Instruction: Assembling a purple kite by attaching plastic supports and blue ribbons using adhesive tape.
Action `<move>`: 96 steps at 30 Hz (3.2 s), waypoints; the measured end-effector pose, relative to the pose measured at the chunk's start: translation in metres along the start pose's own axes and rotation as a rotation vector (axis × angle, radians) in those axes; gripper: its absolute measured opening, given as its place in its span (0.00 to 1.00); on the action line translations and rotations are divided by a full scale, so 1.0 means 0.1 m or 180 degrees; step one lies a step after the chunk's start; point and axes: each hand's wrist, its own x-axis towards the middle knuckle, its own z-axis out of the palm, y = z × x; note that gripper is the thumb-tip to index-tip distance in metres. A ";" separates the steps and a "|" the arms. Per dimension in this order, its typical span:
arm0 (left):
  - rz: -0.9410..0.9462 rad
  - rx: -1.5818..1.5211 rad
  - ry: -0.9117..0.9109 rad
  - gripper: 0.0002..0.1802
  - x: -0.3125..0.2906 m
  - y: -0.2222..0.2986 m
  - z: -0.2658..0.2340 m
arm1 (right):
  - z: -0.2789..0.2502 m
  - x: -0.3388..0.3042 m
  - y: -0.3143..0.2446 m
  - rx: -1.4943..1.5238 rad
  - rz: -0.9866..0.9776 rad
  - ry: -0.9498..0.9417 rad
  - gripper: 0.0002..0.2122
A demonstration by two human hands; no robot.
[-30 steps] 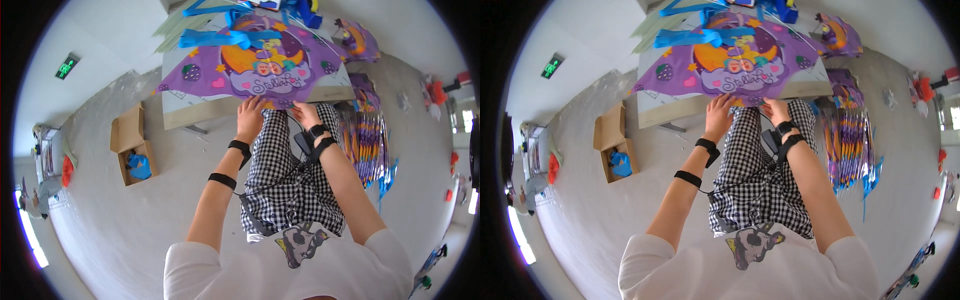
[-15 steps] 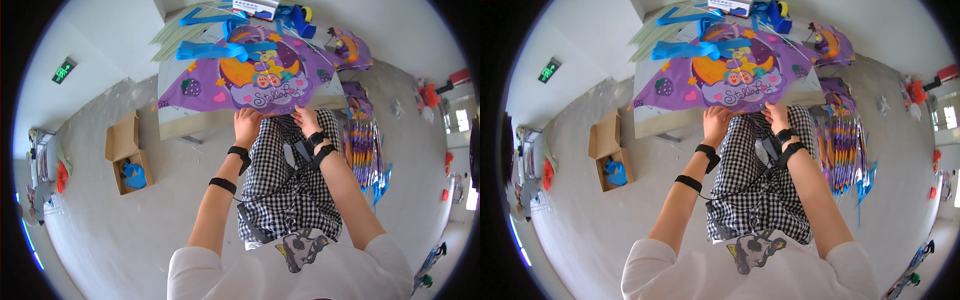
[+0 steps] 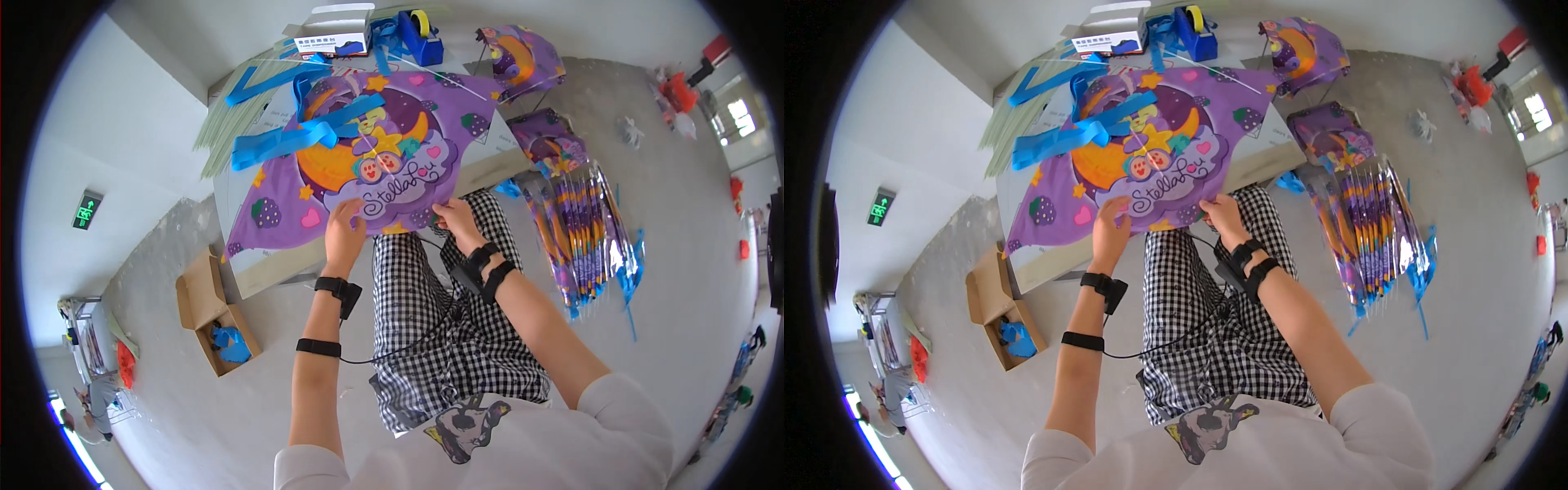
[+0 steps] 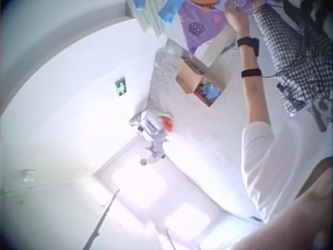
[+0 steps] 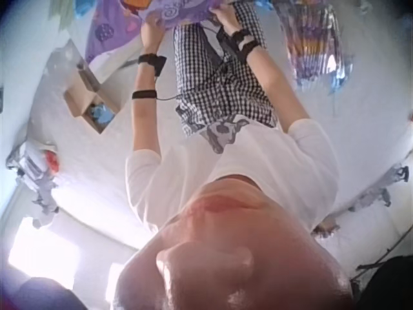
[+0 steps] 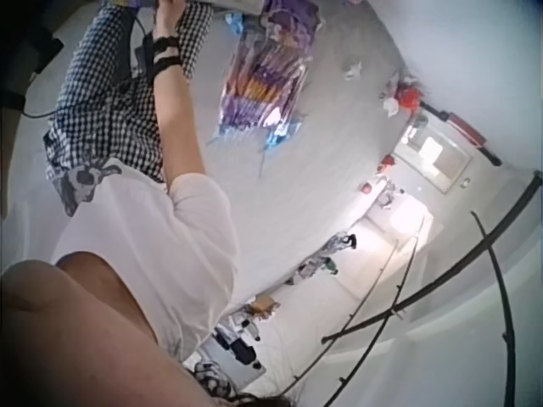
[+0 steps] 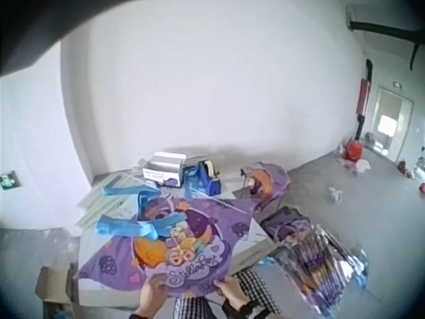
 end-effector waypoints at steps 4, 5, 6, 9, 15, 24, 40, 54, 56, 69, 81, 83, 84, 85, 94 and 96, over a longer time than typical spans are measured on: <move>0.0196 0.1568 -0.0012 0.30 0.26 -0.15 -0.05 | 0.00 0.04 0.04 -0.0319 -0.0253 -0.0121 0.14; 0.0149 0.1614 -0.0023 0.30 0.27 -0.25 -0.08 | 0.03 0.04 0.04 -0.0358 -0.0367 -0.0157 0.12; -0.0136 0.1907 -0.0231 0.34 0.27 -0.35 -0.11 | 0.06 0.03 0.04 -0.0340 -0.0332 -0.0219 0.12; -0.0490 0.2262 -0.0538 0.39 0.26 -0.43 -0.18 | 0.02 0.05 0.06 -0.0309 -0.0471 -0.0448 0.09; -0.0553 0.2133 -0.0750 0.36 0.37 -0.47 -0.42 | 0.09 0.09 0.12 -0.0015 -0.0452 -0.0788 0.10; -0.0620 0.2253 -0.0363 0.22 1.47 -0.49 -0.69 | -0.17 -0.05 -0.16 -0.0511 -0.0126 -0.1194 0.14; 0.0933 0.1210 0.0653 0.12 0.91 0.89 -0.45 | 0.21 -0.40 -0.95 -0.0801 -0.2249 -0.0259 0.16; 0.0232 0.1108 0.0128 0.20 -0.37 1.32 -0.19 | -0.35 -0.73 -0.54 -0.2386 -0.2896 -0.0576 0.23; -0.0151 0.0900 0.0275 0.20 -0.50 1.15 -0.26 | -0.51 -0.74 -0.48 -0.2527 -0.2842 -0.0487 0.23; -0.0062 0.0903 -0.0728 0.28 -0.04 0.64 -0.25 | -0.68 -0.35 -0.85 0.0919 -0.1515 -0.0670 0.20; 0.0545 0.2659 -0.0563 0.26 0.67 -0.60 -0.14 | -2.09 -0.96 -1.16 0.1586 -0.1827 0.0497 0.19; 0.0425 0.2665 -0.0585 0.27 0.74 -0.56 -0.15 | -2.11 -1.01 -1.13 0.1434 -0.1901 0.0277 0.20; 0.0305 0.2686 -0.0599 0.28 0.77 -0.54 -0.14 | -2.11 -1.04 -1.12 0.1291 -0.1976 0.0047 0.20; 0.0316 0.2686 -0.0601 0.28 0.79 -0.51 -0.13 | -2.10 -1.05 -1.12 0.1295 -0.1981 0.0056 0.20; 0.1446 0.2079 0.0100 0.22 1.03 -0.31 0.14 | -2.30 -1.30 -1.41 0.2226 -0.2216 -0.0110 0.15; 0.1076 0.1852 -0.0197 0.23 1.07 -0.47 0.05 | -2.59 -1.46 -1.50 0.2123 -0.2522 0.0760 0.15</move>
